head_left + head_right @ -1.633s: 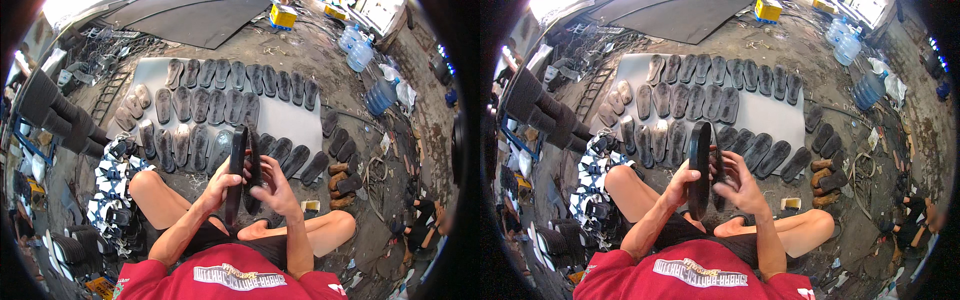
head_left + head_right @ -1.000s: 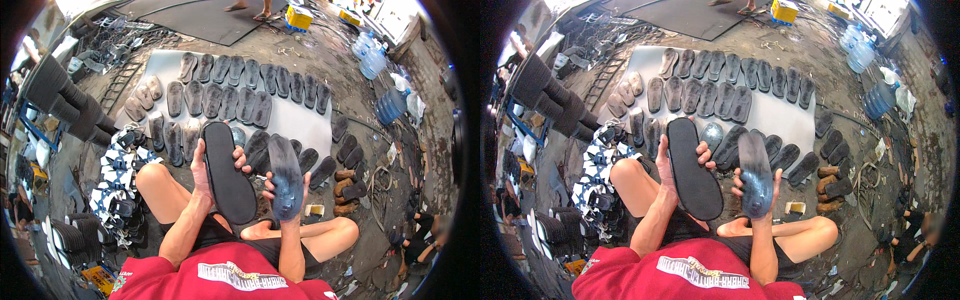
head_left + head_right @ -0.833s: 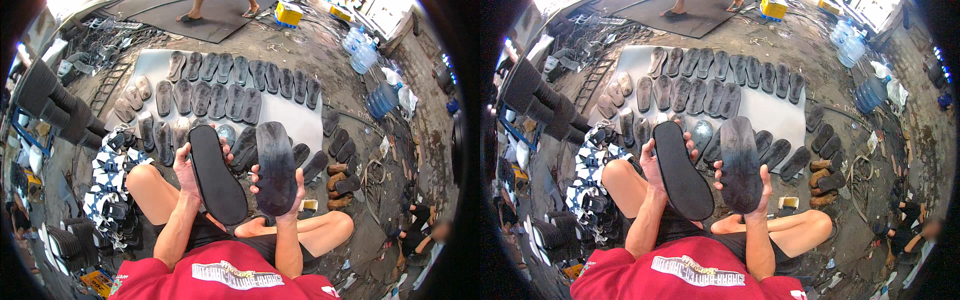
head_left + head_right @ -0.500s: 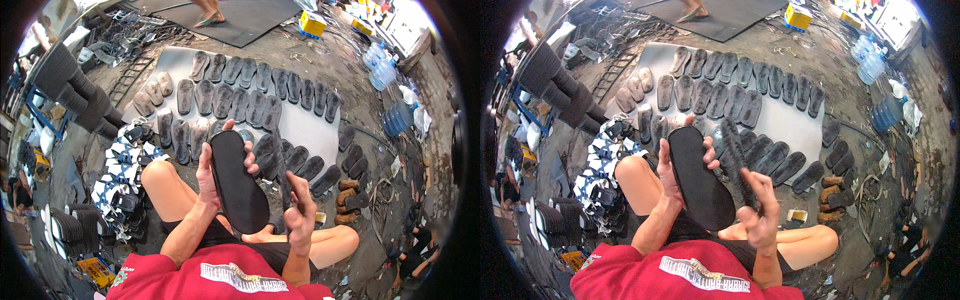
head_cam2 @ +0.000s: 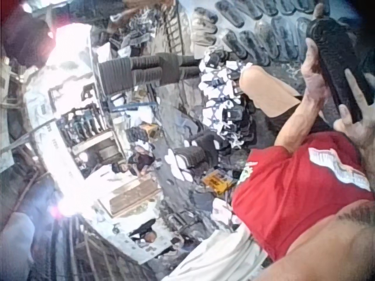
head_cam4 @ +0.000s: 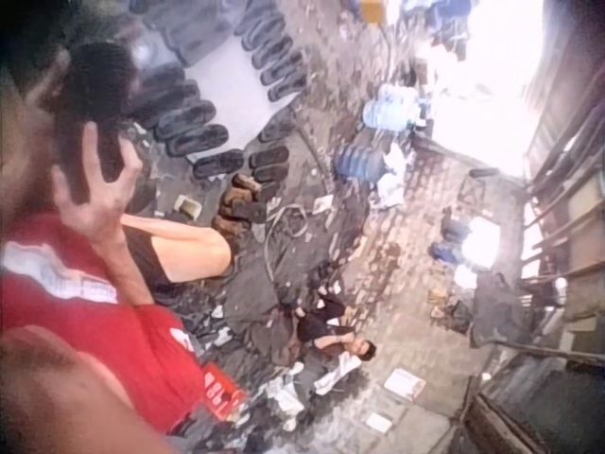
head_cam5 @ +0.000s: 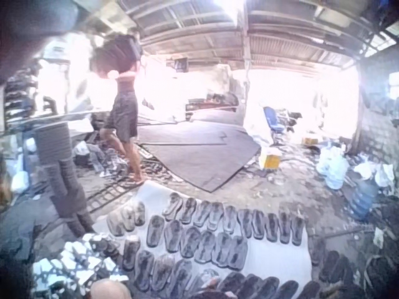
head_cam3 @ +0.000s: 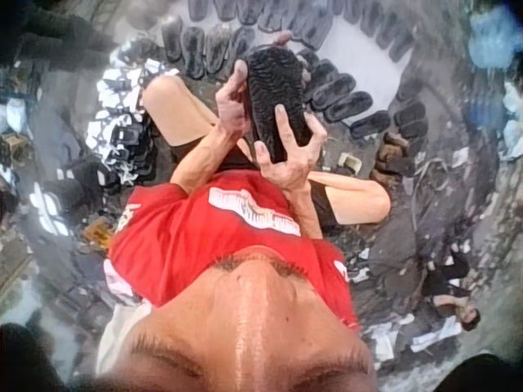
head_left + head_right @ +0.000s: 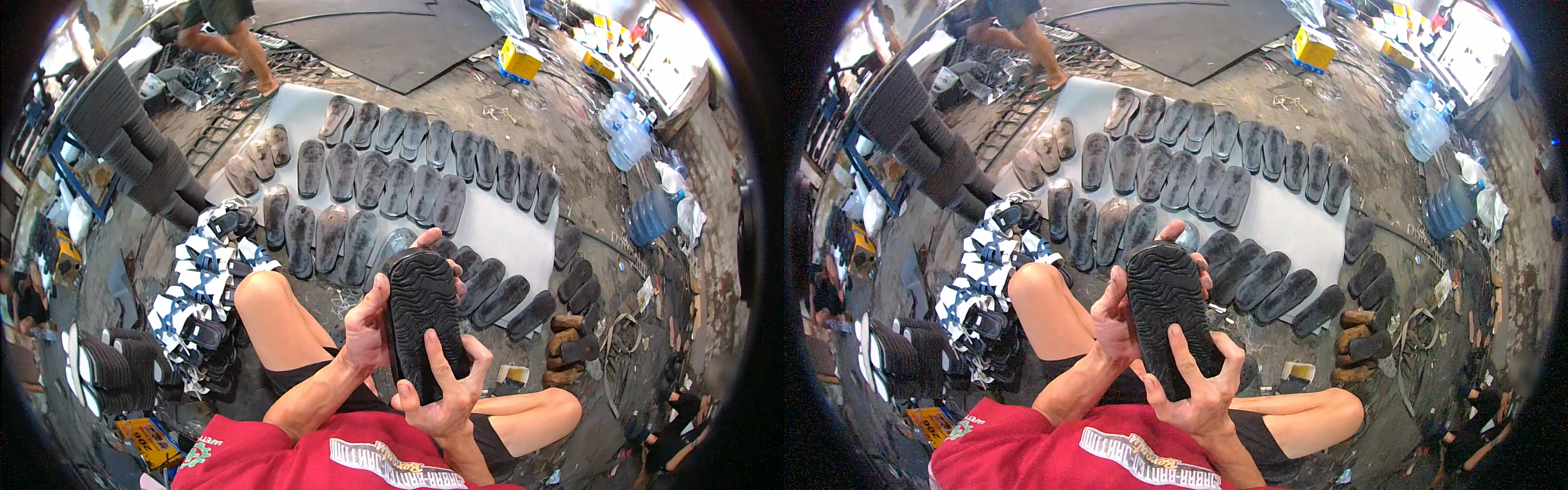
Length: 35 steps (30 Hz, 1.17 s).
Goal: The person sits on the ground and scrubs the soles of black shoes using a small brush and a liquid from a container. They repeatedly dip the brush into the liquid and scrub the textured bottom of each shoe, then place the cleaned soles back in a row.
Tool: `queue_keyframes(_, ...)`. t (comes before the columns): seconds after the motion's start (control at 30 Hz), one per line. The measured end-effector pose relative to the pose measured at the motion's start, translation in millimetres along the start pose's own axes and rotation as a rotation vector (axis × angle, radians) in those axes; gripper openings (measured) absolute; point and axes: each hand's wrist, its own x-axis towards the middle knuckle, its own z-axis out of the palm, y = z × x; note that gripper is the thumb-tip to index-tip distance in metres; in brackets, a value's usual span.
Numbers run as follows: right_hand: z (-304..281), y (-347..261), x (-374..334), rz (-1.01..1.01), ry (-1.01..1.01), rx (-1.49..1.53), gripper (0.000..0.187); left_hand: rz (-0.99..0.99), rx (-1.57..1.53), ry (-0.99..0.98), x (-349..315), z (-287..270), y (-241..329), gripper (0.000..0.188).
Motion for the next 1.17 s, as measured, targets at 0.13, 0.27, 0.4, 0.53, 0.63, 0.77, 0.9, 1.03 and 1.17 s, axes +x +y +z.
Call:
queue_keyframes(0.13, -1, 2, -2, -0.008, 0.004, -0.016, 0.081, -0.027, 0.052, 0.050, 0, 4, 1, 0.097)
queue_keyframes(0.27, 0, 2, -3, 0.004, 0.014, 0.011, 0.081, -0.021, 0.126, 0.109, -1, 11, 0, 0.102)
queue_keyframes(0.4, 0, 0, -1, 0.013, 0.004, 0.016, 0.079, -0.027, 0.130, 0.106, -1, 10, 1, 0.104)
queue_keyframes(0.53, -5, -4, 3, 0.026, -0.008, 0.017, 0.076, -0.045, 0.115, 0.106, -3, 11, 1, 0.104)
queue_keyframes(0.63, -8, -6, 4, 0.036, -0.023, 0.025, 0.076, -0.045, 0.090, 0.095, -4, 10, 0, 0.102)
queue_keyframes(0.77, -7, -6, 8, 0.044, -0.040, 0.037, 0.077, -0.050, 0.063, 0.103, -3, 6, 0, 0.099)
queue_keyframes(0.9, -7, -6, 7, 0.053, -0.054, 0.057, 0.078, -0.056, 0.073, 0.104, -3, 5, 1, 0.096)
queue_keyframes(1.03, -8, -6, 8, 0.061, -0.077, 0.044, 0.077, -0.076, 0.005, 0.101, 1, 1, 5, 0.083)
queue_keyframes(1.17, -4, 0, 9, 0.099, -0.165, 0.038, 0.085, -0.193, 0.373, 0.208, 6, -9, 13, 0.078)
